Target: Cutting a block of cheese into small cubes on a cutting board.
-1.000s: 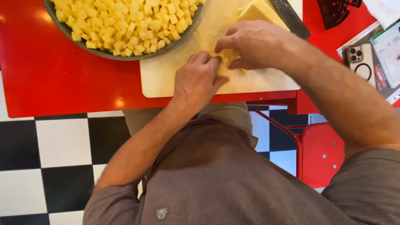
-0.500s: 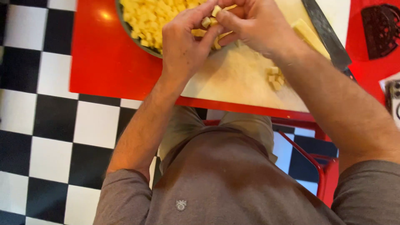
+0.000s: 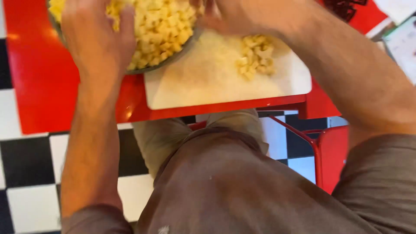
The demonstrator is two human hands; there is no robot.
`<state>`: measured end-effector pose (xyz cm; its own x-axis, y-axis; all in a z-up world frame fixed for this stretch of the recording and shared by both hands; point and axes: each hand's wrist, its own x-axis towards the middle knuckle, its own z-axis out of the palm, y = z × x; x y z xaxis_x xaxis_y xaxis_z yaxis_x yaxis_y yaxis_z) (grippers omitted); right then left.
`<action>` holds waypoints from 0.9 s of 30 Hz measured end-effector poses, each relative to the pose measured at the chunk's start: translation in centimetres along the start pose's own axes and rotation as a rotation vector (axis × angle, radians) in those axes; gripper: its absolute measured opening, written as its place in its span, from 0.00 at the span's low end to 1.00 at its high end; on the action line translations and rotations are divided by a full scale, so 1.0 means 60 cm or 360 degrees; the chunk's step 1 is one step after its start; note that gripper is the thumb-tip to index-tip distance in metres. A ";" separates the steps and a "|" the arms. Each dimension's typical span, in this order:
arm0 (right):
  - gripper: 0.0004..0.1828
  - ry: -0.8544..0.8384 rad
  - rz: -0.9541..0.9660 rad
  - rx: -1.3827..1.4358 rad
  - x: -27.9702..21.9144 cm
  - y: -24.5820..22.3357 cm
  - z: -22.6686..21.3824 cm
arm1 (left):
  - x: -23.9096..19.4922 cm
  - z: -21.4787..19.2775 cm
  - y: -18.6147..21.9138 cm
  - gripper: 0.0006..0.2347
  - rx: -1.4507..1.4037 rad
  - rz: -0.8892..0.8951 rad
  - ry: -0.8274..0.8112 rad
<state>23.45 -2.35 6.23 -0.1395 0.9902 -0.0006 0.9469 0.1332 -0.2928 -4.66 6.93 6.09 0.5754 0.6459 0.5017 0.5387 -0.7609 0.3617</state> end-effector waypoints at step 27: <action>0.24 0.0055 0.0702 0.1975 -0.159 0.004 0.079 | -0.064 0.206 0.135 0.12 -0.1040 -0.0220 -0.0301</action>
<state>23.62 -11.98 1.65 0.1359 0.9434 -0.3025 0.0142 -0.3071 -0.9516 5.11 -0.94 -2.59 0.6574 0.6943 0.2928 0.1680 -0.5138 0.8413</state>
